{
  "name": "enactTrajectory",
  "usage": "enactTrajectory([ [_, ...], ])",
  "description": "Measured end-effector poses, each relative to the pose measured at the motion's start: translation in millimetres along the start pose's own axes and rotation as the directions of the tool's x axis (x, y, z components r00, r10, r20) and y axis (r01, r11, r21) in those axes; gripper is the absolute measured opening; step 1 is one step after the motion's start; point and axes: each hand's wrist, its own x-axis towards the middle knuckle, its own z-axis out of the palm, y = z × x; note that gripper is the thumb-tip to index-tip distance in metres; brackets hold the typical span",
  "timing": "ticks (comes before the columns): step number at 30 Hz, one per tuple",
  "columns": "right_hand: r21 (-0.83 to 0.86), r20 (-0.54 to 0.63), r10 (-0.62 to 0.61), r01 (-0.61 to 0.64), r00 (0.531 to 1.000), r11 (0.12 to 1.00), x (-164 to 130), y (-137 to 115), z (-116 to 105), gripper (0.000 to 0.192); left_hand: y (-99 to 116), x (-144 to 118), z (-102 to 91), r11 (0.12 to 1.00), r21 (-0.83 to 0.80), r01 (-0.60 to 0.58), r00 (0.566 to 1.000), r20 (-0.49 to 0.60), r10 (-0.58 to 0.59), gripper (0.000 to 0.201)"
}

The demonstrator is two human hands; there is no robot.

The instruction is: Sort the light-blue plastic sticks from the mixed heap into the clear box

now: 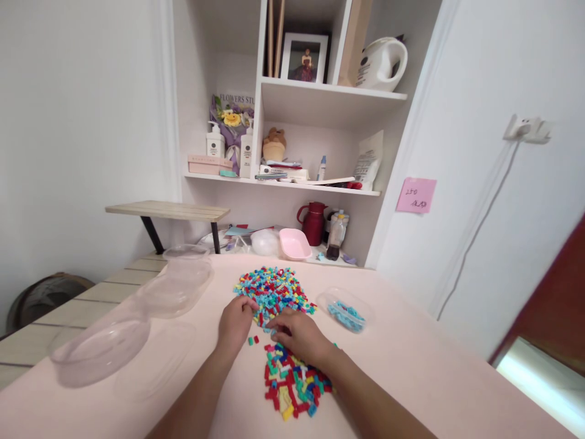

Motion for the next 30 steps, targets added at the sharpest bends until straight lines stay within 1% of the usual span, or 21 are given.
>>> enactTrajectory([
  [5, 0.034, 0.011, -0.004, 0.004, 1.000, 0.999, 0.6, 0.6, -0.1, 0.014, -2.0, 1.1, 0.6, 1.000, -0.001, 0.004, 1.000, -0.005, -0.004, 0.028],
  [10, 0.032, 0.004, -0.037, 0.037, 0.999, 0.999, 0.0, -0.4, -0.4, 0.014, -1.1, 0.9, 0.1, 1.000, 0.002, 0.002, 1.000, -0.004, -0.002, 0.029],
  [14, 0.044, -0.066, -0.056, 0.059, 0.996, 0.997, -0.3, -0.4, 1.2, 0.012, 0.2, 0.2, -0.5, 1.000, 0.004, 0.003, 1.000, -0.002, -0.003, 0.029],
  [16, 0.037, -0.097, -0.085, 0.089, 0.992, 0.995, -0.4, -0.4, 2.1, 0.011, 0.3, 0.0, -0.6, 1.000, 0.005, 0.000, 1.000, -0.002, 0.000, 0.028],
  [20, 0.020, -0.057, -0.152, 0.153, 0.987, 0.988, -0.1, -0.4, 3.5, 0.012, -0.6, 0.1, -0.2, 1.000, 0.007, 0.003, 1.000, -0.005, -0.003, 0.028],
  [25, 0.013, -0.016, -0.165, 0.166, 0.986, 0.986, 0.9, 1.7, 6.1, 0.015, -0.9, 0.6, 0.9, 1.000, 0.009, 0.008, 1.000, -0.003, -0.008, 0.028],
  [30, -0.033, -0.006, -0.185, 0.185, 0.983, 0.982, 0.2, 2.3, 6.2, 0.025, -0.3, 0.1, 0.6, 1.000, 0.016, 0.001, 1.000, -0.001, 0.000, 0.029],
])
